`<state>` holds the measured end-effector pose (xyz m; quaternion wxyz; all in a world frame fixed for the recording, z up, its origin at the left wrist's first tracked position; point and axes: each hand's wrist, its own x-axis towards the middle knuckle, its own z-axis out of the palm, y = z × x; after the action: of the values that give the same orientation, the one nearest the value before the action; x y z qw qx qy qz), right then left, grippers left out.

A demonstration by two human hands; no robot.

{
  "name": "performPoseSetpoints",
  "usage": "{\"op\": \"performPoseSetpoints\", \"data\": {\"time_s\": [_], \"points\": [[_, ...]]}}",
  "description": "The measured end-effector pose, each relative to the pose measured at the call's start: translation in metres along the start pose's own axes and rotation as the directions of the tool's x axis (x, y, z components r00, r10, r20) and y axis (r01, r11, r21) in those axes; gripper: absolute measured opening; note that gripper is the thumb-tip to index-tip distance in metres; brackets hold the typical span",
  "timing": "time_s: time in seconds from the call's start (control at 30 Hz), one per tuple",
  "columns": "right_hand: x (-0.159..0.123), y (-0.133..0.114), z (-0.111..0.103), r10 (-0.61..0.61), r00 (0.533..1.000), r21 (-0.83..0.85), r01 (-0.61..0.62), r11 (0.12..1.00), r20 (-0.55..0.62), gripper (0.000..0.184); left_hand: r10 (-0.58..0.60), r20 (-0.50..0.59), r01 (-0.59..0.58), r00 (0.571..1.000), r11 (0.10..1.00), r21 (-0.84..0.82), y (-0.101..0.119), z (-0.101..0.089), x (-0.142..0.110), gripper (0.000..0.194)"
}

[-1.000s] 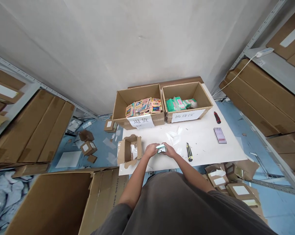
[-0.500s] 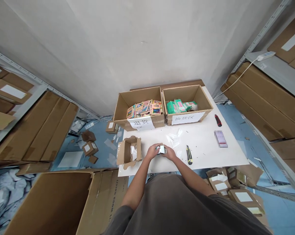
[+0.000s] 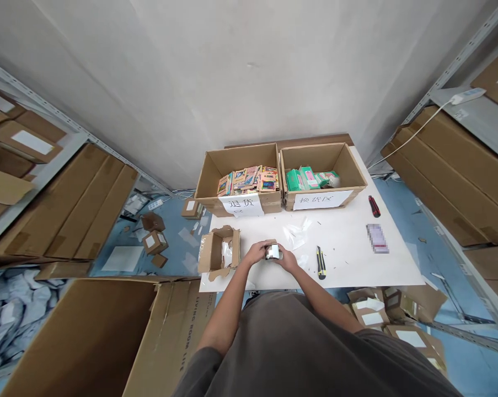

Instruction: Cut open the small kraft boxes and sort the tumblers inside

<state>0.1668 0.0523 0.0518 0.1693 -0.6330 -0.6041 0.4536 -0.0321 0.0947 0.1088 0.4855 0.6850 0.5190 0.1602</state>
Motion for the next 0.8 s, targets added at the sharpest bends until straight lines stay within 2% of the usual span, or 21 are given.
{"op": "performPoseSetpoints", "data": {"time_s": [0.13, 0.2, 0.27, 0.37, 0.5, 0.67, 0.8], "points": [[-0.003, -0.003, 0.000, 0.011, 1.000, 0.072, -0.013, 0.997, 0.019, 0.092, 0.103, 0.025, -0.105, 0.994, 0.990, 0.093, -0.021, 0.004, -0.015, 0.088], [-0.004, -0.007, 0.000, -0.011, 0.999, 0.117, 0.006, 0.993, 0.047, 0.094, 0.096, 0.015, -0.097, 0.995, 0.991, 0.097, -0.027, 0.011, -0.019, 0.098], [-0.006, -0.015, -0.002, -0.035, 0.999, 0.127, 0.031, 0.991, 0.030, 0.093, 0.054, -0.023, -0.052, 0.998, 0.997, 0.062, -0.030, 0.019, -0.020, 0.097], [-0.008, -0.027, -0.006, -0.051, 0.996, 0.082, 0.057, 0.995, -0.072, 0.087, -0.015, -0.059, 0.015, 0.998, 1.000, 0.010, -0.033, 0.029, -0.016, 0.087], [-0.012, -0.031, -0.019, -0.101, 0.986, 0.103, 0.115, 0.988, -0.135, 0.068, -0.029, -0.071, 0.027, 0.997, 0.999, -0.039, -0.040, 0.034, -0.014, 0.084], [-0.017, -0.021, -0.033, -0.164, 0.983, -0.045, 0.161, 0.986, -0.080, 0.043, 0.011, -0.081, -0.018, 0.997, 0.996, -0.088, -0.046, 0.038, -0.015, 0.082], [-0.012, -0.030, -0.037, -0.160, 0.987, -0.210, 0.156, 0.965, -0.006, 0.042, 0.011, -0.075, -0.019, 0.997, 0.994, -0.112, -0.045, 0.040, -0.013, 0.083]]}}
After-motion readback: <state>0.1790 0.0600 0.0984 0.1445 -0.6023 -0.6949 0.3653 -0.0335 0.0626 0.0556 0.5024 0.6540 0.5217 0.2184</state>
